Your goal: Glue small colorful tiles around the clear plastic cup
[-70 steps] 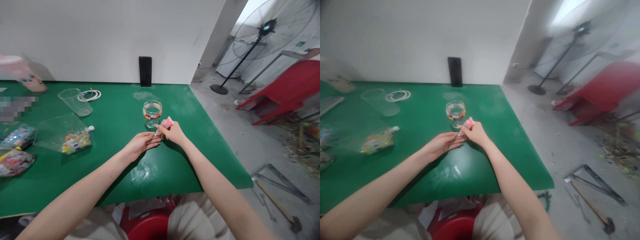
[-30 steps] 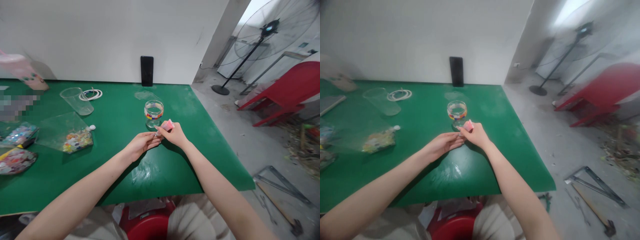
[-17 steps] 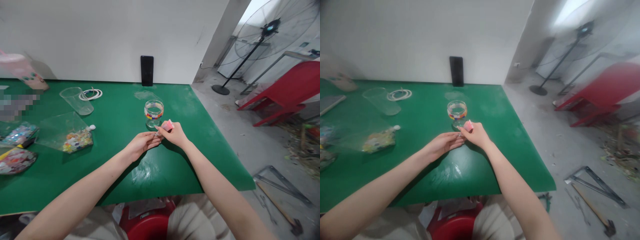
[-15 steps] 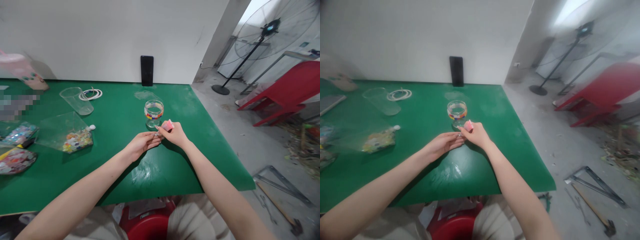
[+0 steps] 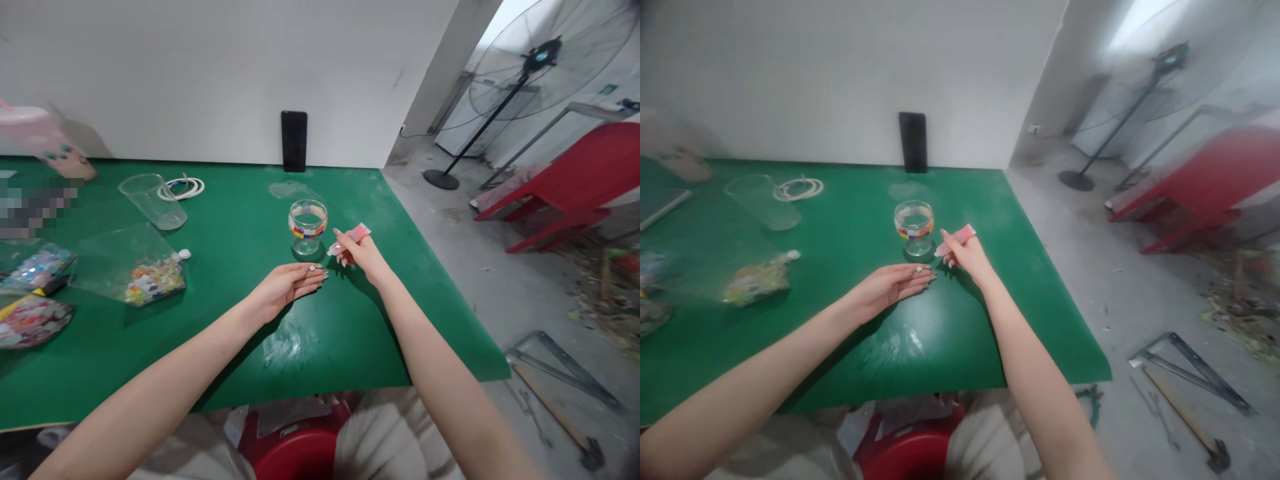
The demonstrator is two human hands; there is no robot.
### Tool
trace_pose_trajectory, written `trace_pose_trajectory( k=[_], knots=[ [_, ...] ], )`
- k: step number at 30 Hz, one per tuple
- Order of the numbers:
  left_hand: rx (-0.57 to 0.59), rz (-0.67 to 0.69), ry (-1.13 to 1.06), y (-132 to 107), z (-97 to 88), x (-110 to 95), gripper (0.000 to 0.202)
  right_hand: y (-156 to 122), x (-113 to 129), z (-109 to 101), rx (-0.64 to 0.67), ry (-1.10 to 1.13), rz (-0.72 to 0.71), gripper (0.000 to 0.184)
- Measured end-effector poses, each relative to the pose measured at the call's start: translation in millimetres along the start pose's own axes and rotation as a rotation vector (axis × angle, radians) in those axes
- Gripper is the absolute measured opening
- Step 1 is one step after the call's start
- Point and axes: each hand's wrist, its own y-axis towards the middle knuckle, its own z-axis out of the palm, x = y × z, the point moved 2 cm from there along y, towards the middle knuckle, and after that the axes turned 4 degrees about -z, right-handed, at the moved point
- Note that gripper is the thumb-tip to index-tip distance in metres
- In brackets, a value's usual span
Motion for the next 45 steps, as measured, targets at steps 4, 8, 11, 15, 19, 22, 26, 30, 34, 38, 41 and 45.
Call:
trace_pose_trajectory(
  k=[4, 8, 11, 15, 19, 22, 26, 30, 34, 38, 41, 45],
  knots=[
    [-0.006, -0.005, 0.001, -1, 0.5, -1, 0.019, 3, -7, -5, 0.079, 0.131, 0.180, 0.049],
    [-0.010, -0.015, -0.017, 0, 1.3, -2, 0.020, 2, -7, -7, 0.086, 0.074, 0.179, 0.045],
    [-0.004, -0.018, -0.025, 0, 1.2, -2, 0.020, 1, -4, -8, 0.038, -0.007, 0.183, 0.040],
    [0.002, -0.016, -0.025, 1, 0.7, -1, 0.020, 0, -2, -11, -0.074, -0.145, 0.200, 0.073],
    [0.000, -0.026, -0.024, 1, 1.2, -1, 0.021, 0, -6, -15, -0.081, -0.290, 0.192, 0.100],
    [-0.003, -0.030, -0.015, 1, 1.2, -2, 0.021, -1, -8, -24, -0.093, -0.414, 0.194, 0.106],
    [-0.015, 0.003, 0.013, 0, -1.1, -6, 0.020, -1, -4, -39, -0.159, -0.559, 0.161, 0.101],
    [-0.063, 0.017, -0.011, 1, -3.7, -9, 0.028, 0, 6, -43, -0.305, -0.595, -0.093, 0.069],
    [-0.088, 0.001, -0.037, 1, -5.1, -12, 0.040, -1, 10, -24, -0.196, -0.549, -0.414, 0.058],
    [-0.111, -0.002, 0.018, 1, -8.3, -15, 0.043, -1, 13, 1, 0.001, -0.604, -0.445, 0.073],
    [-0.089, -0.021, 0.071, 2, -12.3, -19, 0.045, 7, 17, 16, 0.113, -0.590, -0.325, 0.072],
    [-0.085, -0.034, 0.119, 5, -19.7, -23, 0.046, 20, 18, 31, 0.192, -0.487, -0.229, 0.056]
  ],
)
